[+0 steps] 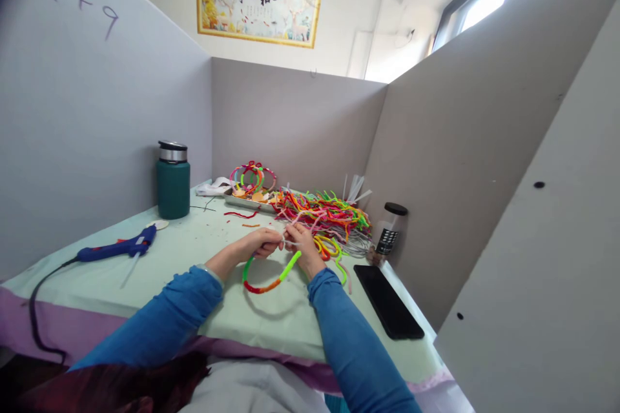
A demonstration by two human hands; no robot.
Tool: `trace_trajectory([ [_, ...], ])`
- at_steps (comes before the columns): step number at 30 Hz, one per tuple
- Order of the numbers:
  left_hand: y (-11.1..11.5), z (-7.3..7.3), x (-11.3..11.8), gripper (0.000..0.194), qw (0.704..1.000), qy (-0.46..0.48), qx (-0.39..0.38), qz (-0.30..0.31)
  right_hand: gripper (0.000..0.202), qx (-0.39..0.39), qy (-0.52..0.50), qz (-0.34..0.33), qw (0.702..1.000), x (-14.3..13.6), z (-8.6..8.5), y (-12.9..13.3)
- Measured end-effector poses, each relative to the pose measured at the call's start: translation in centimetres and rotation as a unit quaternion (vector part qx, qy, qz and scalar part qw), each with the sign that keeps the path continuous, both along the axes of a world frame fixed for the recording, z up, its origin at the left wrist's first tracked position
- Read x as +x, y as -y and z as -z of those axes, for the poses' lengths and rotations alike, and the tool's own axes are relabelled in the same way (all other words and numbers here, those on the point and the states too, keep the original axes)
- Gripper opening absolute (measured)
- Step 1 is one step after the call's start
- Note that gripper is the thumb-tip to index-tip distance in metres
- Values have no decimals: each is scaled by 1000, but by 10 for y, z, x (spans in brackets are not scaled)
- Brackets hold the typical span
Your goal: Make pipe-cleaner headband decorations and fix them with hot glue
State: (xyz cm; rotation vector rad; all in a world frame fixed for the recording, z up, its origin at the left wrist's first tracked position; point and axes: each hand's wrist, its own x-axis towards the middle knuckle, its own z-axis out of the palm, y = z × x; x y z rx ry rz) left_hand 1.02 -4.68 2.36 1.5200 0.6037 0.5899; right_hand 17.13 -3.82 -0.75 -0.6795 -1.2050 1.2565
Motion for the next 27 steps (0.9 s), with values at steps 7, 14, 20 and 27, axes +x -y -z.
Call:
trace_trajectory([
  [7,-10,-1,-3,24,988,135,-40,-62,29,19,-48,44,998,-2,-3,4],
  [14,-17,7,2,20,976,120,7,-183,26,68,77,21,994,-3,-5,13],
  [20,-22,11,5,16,968,77,52,-235,32,80,82,30,993,-2,0,8],
  [27,-37,23,8,24,942,16,204,-266,36,39,32,25,998,-4,-3,8],
])
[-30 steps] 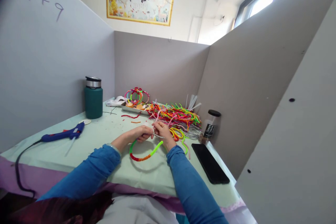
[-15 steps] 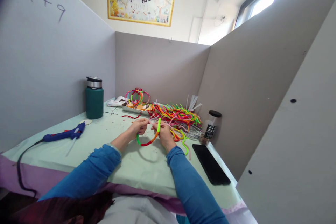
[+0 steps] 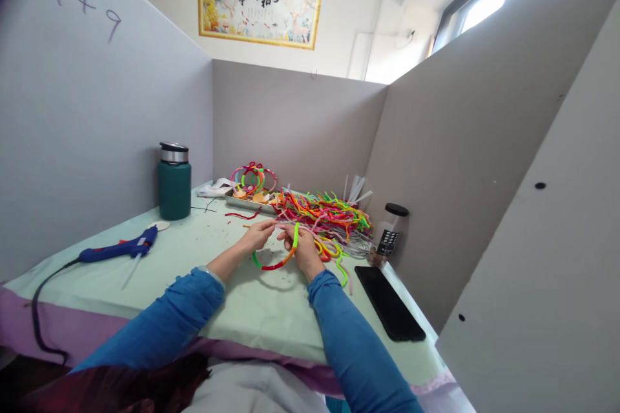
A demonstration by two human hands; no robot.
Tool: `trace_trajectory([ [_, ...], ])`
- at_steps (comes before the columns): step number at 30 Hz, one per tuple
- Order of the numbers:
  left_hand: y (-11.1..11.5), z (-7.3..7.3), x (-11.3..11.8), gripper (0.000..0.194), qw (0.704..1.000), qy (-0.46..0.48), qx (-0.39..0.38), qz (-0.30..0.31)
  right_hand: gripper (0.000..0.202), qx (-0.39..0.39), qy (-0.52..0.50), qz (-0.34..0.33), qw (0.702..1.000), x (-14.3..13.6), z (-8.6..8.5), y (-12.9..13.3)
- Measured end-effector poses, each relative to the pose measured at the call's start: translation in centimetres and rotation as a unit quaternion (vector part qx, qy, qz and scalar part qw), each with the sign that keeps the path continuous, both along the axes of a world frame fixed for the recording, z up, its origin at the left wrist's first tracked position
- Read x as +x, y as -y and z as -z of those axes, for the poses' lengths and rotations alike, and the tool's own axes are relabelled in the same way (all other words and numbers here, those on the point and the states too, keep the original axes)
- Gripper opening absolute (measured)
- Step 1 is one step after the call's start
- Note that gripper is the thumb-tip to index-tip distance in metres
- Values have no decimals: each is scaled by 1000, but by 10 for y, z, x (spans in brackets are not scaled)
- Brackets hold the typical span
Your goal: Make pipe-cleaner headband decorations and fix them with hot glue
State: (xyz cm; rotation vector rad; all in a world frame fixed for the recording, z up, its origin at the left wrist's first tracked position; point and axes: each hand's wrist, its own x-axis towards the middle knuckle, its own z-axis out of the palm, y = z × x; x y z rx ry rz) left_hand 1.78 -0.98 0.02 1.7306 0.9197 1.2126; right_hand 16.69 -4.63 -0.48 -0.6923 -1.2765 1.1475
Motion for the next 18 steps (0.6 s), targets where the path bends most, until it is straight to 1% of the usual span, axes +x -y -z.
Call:
trace_trajectory([
  [2,-2,2,0,24,999,-13,52,-2,36,-7,-18,1,1000,-1,-2,2],
  [4,-2,3,-1,25,996,-25,85,-1,36,-10,-25,2,1000,-2,-4,3],
  [7,0,3,-1,26,994,-36,103,2,35,-6,-13,1,1000,-3,-4,3],
  [9,1,2,0,28,994,-39,99,-1,33,0,-7,-4,1000,-2,-3,3],
  [11,2,1,1,30,997,-35,62,-13,31,3,-9,-11,1000,-1,-2,3],
  [14,6,-4,1,32,998,-13,-54,-17,28,2,-9,-15,1000,1,-2,2],
  [16,11,-9,-1,33,992,11,-124,6,28,-6,-1,-17,1000,2,0,0],
  [18,17,-13,-3,35,986,32,-160,46,27,-23,8,-19,1000,5,2,-2],
])
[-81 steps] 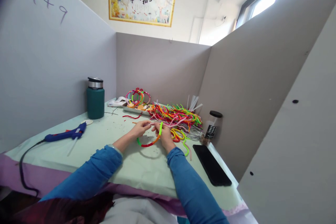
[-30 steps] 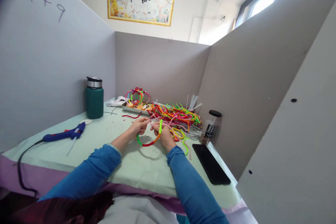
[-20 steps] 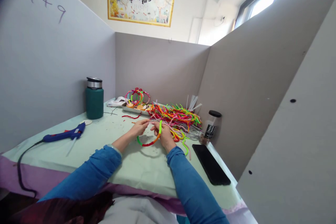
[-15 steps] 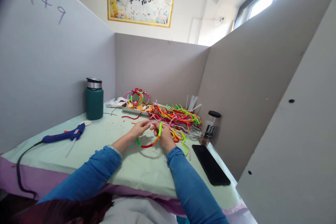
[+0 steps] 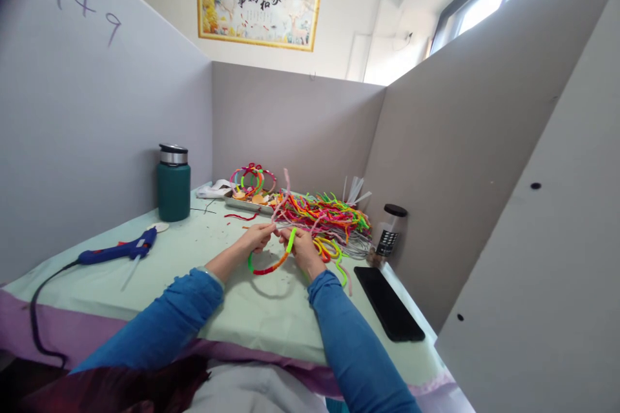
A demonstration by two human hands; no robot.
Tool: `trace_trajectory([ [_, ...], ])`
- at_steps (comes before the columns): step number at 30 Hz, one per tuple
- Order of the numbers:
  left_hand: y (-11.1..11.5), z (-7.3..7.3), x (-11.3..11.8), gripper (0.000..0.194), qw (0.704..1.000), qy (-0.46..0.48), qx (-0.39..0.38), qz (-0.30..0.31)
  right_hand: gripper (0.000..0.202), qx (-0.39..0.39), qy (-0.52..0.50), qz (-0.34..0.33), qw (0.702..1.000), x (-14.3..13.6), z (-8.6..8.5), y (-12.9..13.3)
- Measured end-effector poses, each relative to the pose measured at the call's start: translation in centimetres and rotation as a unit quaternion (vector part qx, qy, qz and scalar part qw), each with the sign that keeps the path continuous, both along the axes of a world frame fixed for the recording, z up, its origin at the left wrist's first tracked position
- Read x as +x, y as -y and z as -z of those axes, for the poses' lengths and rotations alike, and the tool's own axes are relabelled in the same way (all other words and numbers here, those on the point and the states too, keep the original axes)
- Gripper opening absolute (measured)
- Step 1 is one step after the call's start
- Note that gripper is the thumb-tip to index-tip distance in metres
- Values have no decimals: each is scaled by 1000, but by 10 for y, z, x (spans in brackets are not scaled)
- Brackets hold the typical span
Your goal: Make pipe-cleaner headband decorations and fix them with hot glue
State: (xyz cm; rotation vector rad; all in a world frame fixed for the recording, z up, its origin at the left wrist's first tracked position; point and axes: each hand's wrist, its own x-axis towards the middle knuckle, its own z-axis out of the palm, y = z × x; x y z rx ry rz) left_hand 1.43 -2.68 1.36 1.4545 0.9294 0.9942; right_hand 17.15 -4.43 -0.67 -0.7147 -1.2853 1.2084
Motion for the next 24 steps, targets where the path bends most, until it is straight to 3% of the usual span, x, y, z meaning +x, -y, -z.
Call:
trace_trajectory([
  [5,10,-4,-6,31,995,11,-10,96,30,-42,22,26,999,2,5,-7],
  [11,14,-4,-5,22,986,-49,-39,153,36,-38,-41,-15,998,0,0,-4],
  [14,17,-7,-4,22,982,-53,-34,177,36,-34,-57,1,998,0,-2,-2],
  [24,15,-12,-6,21,973,118,-30,195,36,-50,-73,25,996,-1,3,-7],
])
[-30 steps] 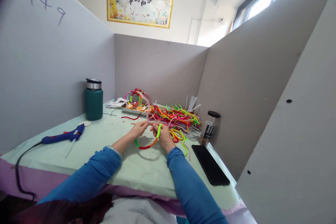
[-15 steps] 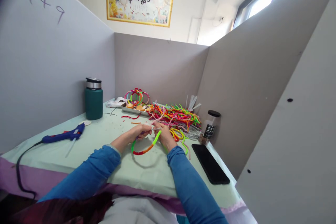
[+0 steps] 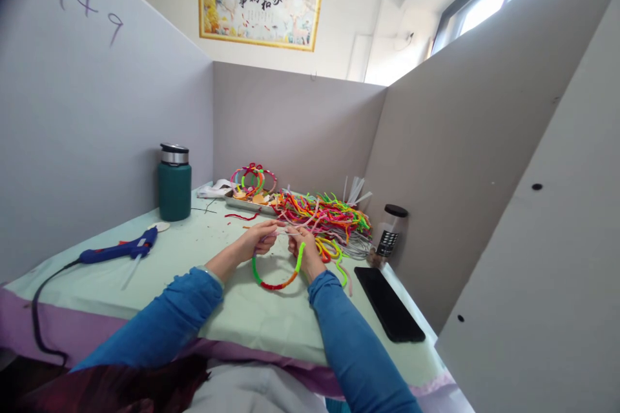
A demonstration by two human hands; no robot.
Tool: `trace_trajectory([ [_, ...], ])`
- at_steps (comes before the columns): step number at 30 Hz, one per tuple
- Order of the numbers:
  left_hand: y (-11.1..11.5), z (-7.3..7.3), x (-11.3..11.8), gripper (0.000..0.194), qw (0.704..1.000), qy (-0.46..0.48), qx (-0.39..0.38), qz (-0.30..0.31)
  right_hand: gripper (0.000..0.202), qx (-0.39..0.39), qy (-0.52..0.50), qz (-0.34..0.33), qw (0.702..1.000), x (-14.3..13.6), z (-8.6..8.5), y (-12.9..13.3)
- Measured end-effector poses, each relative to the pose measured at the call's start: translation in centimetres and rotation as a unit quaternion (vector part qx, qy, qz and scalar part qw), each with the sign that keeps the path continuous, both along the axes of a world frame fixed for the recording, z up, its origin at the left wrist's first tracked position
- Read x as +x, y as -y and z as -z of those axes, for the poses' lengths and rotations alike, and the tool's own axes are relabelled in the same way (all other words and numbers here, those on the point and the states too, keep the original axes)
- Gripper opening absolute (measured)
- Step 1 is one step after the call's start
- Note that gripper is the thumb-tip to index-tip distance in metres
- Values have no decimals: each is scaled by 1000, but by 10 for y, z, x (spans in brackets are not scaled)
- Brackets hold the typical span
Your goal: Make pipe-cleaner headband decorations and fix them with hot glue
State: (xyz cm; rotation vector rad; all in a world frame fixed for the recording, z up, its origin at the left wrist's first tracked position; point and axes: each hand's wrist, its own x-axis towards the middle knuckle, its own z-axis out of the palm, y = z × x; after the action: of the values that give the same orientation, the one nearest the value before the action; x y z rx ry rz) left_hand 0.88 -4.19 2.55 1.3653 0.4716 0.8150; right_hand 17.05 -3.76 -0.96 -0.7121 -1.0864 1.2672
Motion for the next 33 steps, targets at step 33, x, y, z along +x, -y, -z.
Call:
trace_trajectory([
  [33,-18,19,11,26,942,-117,233,-213,37,44,59,-91,993,-8,-11,21],
])
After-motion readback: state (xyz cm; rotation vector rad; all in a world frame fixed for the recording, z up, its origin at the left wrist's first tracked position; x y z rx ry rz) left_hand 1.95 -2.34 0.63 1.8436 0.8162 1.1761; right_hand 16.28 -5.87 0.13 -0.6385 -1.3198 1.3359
